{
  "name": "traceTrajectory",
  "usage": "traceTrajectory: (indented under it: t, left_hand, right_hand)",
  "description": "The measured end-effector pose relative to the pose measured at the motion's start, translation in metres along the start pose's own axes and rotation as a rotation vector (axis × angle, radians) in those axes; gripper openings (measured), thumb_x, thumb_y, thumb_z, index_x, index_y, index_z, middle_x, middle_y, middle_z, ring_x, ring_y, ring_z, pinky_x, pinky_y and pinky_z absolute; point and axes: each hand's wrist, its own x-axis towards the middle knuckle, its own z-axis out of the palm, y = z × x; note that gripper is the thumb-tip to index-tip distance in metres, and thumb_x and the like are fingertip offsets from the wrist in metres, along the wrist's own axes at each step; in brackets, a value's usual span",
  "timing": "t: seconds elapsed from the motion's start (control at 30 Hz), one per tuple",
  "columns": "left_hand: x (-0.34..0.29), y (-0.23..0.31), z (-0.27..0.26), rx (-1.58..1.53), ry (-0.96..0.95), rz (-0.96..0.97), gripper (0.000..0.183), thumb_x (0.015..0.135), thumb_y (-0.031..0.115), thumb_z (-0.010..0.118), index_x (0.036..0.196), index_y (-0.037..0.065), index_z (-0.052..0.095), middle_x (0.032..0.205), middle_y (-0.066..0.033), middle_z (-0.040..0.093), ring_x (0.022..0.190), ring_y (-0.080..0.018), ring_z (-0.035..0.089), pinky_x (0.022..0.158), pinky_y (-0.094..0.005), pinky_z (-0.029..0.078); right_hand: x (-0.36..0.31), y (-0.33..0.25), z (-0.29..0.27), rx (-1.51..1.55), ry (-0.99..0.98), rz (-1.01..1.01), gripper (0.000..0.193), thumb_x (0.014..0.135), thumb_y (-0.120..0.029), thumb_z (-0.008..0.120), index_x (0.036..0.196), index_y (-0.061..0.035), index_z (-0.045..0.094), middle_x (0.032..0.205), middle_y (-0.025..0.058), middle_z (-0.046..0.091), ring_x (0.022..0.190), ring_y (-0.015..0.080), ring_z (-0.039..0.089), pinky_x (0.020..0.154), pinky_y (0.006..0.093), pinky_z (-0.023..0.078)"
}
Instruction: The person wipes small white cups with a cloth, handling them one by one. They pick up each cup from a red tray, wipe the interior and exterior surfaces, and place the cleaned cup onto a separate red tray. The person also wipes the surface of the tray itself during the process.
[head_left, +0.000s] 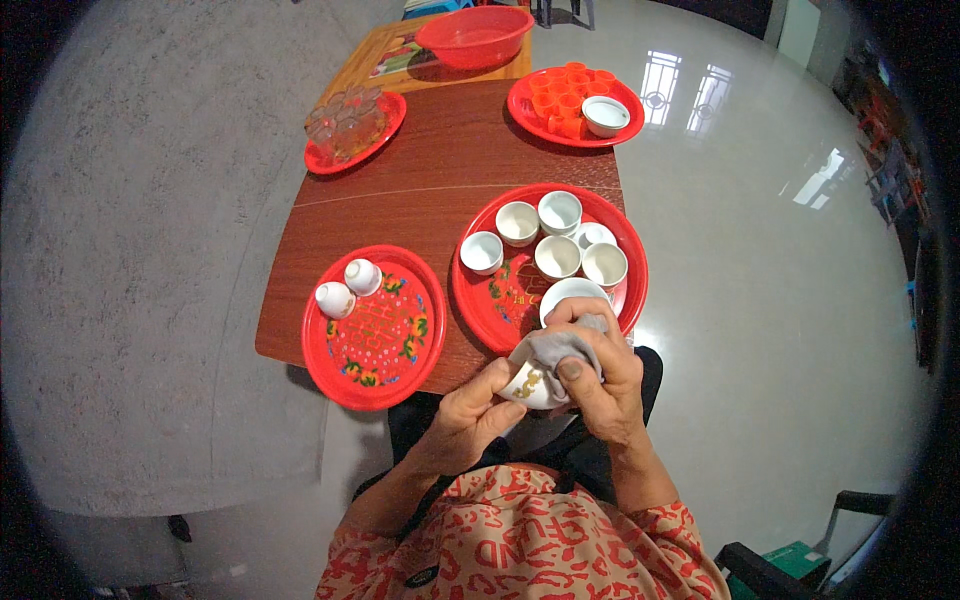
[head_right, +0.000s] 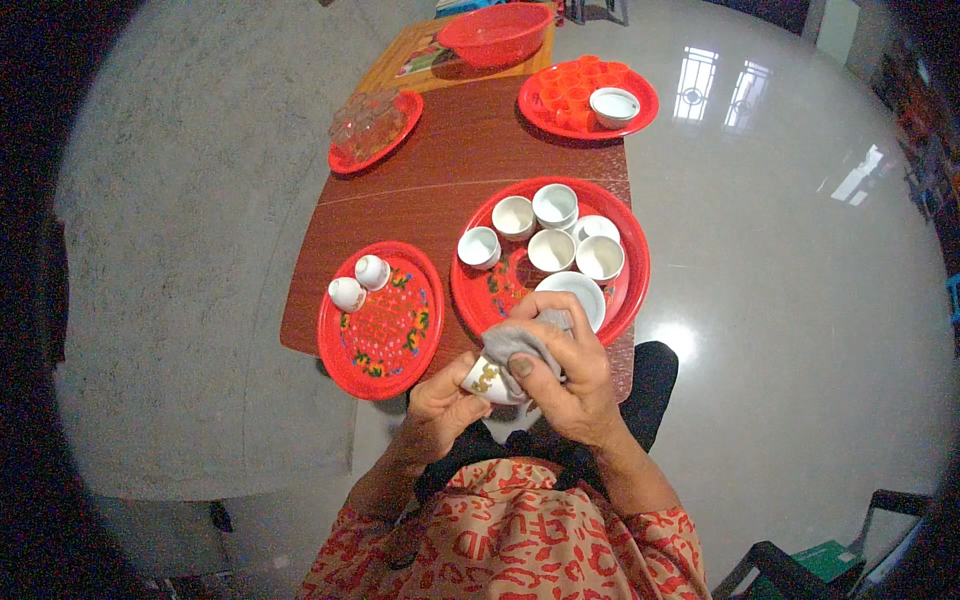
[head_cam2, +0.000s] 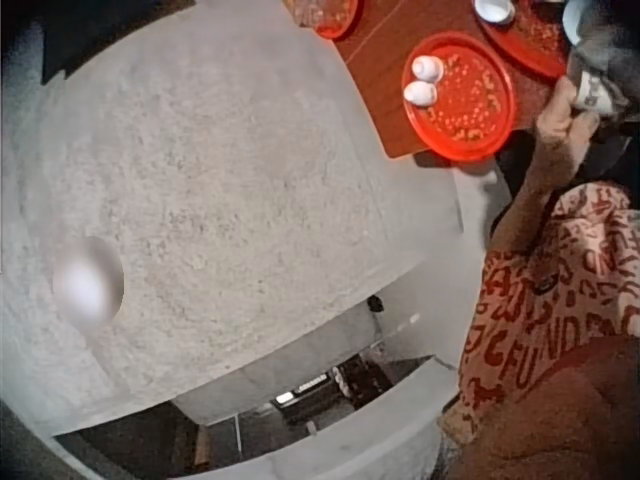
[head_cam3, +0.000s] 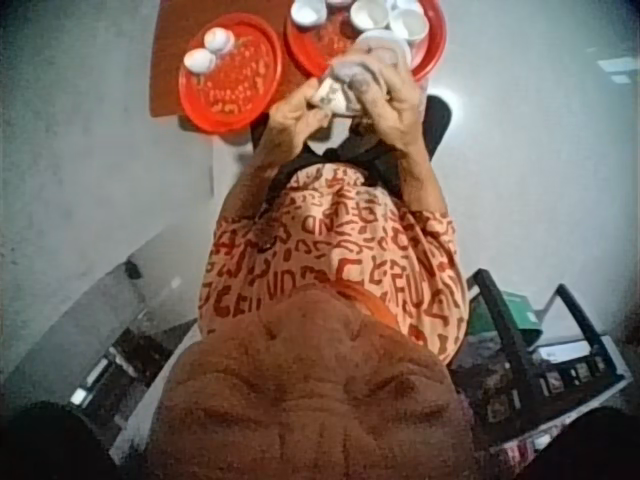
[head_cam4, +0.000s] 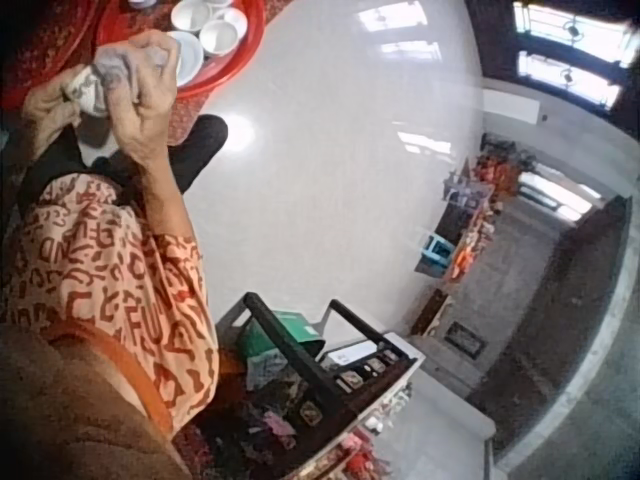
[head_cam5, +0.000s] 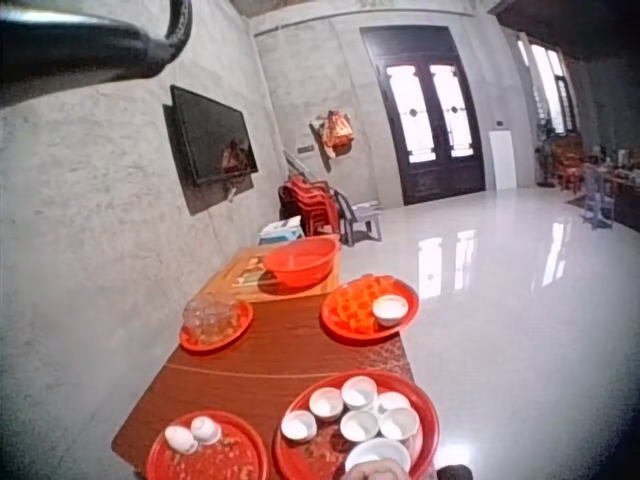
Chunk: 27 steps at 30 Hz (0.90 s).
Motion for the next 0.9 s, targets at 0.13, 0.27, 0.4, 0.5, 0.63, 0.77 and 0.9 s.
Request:
traceTrajectory:
  t: [0.13, 0.27, 0.4, 0.5, 0.63, 0.77, 0.9]
  left_hand:
    - [0.001, 0.003, 0.004, -0.202, -0.027, -0.013, 0.035, 0.094, 0.008, 0.052, 0.128, 0.000, 0.046, 0.111, -0.0033, 0.055, 0.101, -0.0097, 0.052, 0.088, -0.0251, 0.044]
    - [0.001, -0.007, 0.003, -0.260, 0.031, -0.014, 0.037, 0.095, 0.009, 0.051, 0.129, -0.001, 0.045, 0.111, -0.0021, 0.055, 0.098, -0.0083, 0.052, 0.086, -0.0237, 0.043]
    - [0.005, -0.013, 0.003, -0.461, 0.045, 0.042, 0.039, 0.095, 0.008, 0.050, 0.132, 0.001, 0.042, 0.111, -0.0018, 0.055, 0.098, -0.0087, 0.052, 0.087, -0.0242, 0.043]
    - [0.007, -0.008, 0.007, -0.607, 0.052, 0.044, 0.041, 0.094, 0.005, 0.049, 0.133, 0.003, 0.041, 0.112, -0.0018, 0.055, 0.101, -0.0094, 0.052, 0.089, -0.0257, 0.043]
    - [0.007, -0.006, 0.007, -0.610, 0.041, 0.048, 0.043, 0.090, 0.000, 0.054, 0.132, 0.003, 0.044, 0.116, -0.0030, 0.056, 0.108, -0.0111, 0.053, 0.094, -0.0288, 0.043]
    - [0.006, -0.008, 0.002, -0.510, 0.015, 0.037, 0.044, 0.089, 0.000, 0.056, 0.132, 0.003, 0.046, 0.118, -0.0033, 0.056, 0.108, -0.0109, 0.053, 0.095, -0.0280, 0.042]
    - [0.002, -0.012, -0.003, -0.449, -0.010, -0.033, 0.044, 0.088, 0.003, 0.057, 0.132, 0.002, 0.047, 0.117, -0.0025, 0.056, 0.106, -0.0099, 0.053, 0.093, -0.0258, 0.042]
  right_hand:
    - [-0.001, 0.012, 0.000, 0.263, 0.019, 0.217, 0.026, 0.091, -0.018, 0.052, 0.105, 0.0024, 0.063, 0.105, 0.0116, 0.052, 0.096, 0.0176, 0.053, 0.085, 0.0295, 0.042]
    - [-0.002, 0.011, 0.003, 0.060, 0.056, 0.116, 0.029, 0.093, -0.019, 0.050, 0.109, 0.0028, 0.060, 0.107, 0.0119, 0.051, 0.097, 0.0179, 0.052, 0.084, 0.0288, 0.042]
    - [-0.003, -0.001, 0.006, -0.245, 0.023, -0.195, 0.031, 0.080, -0.009, 0.063, 0.111, -0.0027, 0.061, 0.106, 0.0137, 0.050, 0.096, 0.0259, 0.053, 0.084, 0.0349, 0.044]
    - [-0.005, -0.002, 0.011, -0.463, 0.008, -0.415, 0.040, 0.068, -0.010, 0.072, 0.107, -0.0068, 0.065, 0.106, 0.0134, 0.051, 0.095, 0.0279, 0.051, 0.082, 0.0382, 0.045]
    - [-0.005, -0.002, 0.009, -0.431, -0.011, -0.445, 0.040, 0.065, -0.012, 0.073, 0.104, -0.0081, 0.066, 0.106, 0.0122, 0.051, 0.096, 0.0279, 0.050, 0.082, 0.0380, 0.045]
    - [-0.002, -0.003, 0.008, -0.269, -0.014, -0.299, 0.034, 0.071, -0.012, 0.072, 0.104, -0.0067, 0.066, 0.105, 0.0119, 0.052, 0.094, 0.0269, 0.054, 0.081, 0.0374, 0.046]
    - [0.003, 0.000, 0.001, -0.108, -0.048, -0.139, 0.027, 0.080, -0.013, 0.064, 0.106, -0.0045, 0.065, 0.103, 0.0129, 0.054, 0.093, 0.0235, 0.057, 0.081, 0.0346, 0.046]
